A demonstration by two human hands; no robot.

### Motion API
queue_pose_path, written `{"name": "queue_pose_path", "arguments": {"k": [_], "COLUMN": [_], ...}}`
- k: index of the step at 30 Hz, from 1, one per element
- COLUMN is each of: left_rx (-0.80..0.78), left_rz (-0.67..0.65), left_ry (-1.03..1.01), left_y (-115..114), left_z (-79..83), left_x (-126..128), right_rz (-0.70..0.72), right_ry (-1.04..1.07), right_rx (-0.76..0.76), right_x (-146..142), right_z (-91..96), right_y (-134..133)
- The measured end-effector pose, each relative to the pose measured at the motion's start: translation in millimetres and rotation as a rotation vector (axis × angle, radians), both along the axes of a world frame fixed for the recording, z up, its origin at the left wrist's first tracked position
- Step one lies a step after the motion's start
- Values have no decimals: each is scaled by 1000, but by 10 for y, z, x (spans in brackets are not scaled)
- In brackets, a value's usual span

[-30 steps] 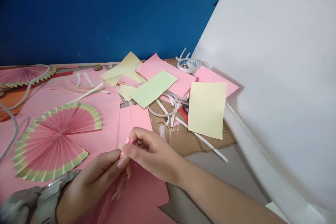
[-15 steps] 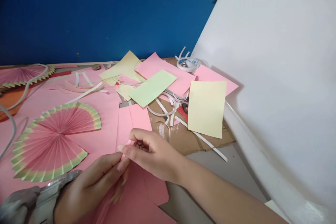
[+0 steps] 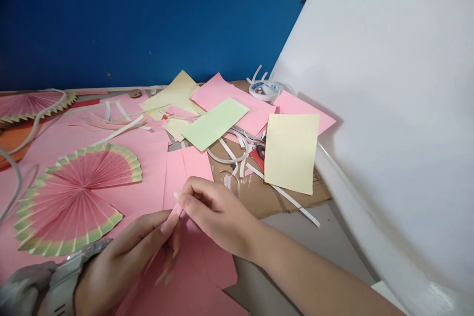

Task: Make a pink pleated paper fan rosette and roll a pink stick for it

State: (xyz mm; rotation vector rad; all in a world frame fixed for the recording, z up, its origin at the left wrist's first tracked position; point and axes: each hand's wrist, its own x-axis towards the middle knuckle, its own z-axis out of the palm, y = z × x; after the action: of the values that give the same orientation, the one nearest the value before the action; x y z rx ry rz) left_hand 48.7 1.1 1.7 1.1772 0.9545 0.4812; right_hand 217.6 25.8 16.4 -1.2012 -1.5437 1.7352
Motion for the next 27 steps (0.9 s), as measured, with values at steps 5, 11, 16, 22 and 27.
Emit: {"name": "queue_pose_path", "arguments": {"k": [5,11,16,22,27], "left_rx": [54,83,64,54,-24], "left_rz": [-15,24,39,21,20], "left_ry": [23,65,-5,-58,-124], "left_y": [-5,10,12,3,-11], "left_z": [-34,-50,-27,-29,-72], "left_x": [-8,17,-9,-8,6], "right_rz": [2,-22,12,3,-99], "right_ry": [-95,-129,19,-73,-20], "right_rx": [27,90,76,67,163], "right_x": [-17,-15,-10,-15,27], "right_z": [-16,-18,-32,-60,-30], "right_y": [-18,-20,-9,-18,37]}}
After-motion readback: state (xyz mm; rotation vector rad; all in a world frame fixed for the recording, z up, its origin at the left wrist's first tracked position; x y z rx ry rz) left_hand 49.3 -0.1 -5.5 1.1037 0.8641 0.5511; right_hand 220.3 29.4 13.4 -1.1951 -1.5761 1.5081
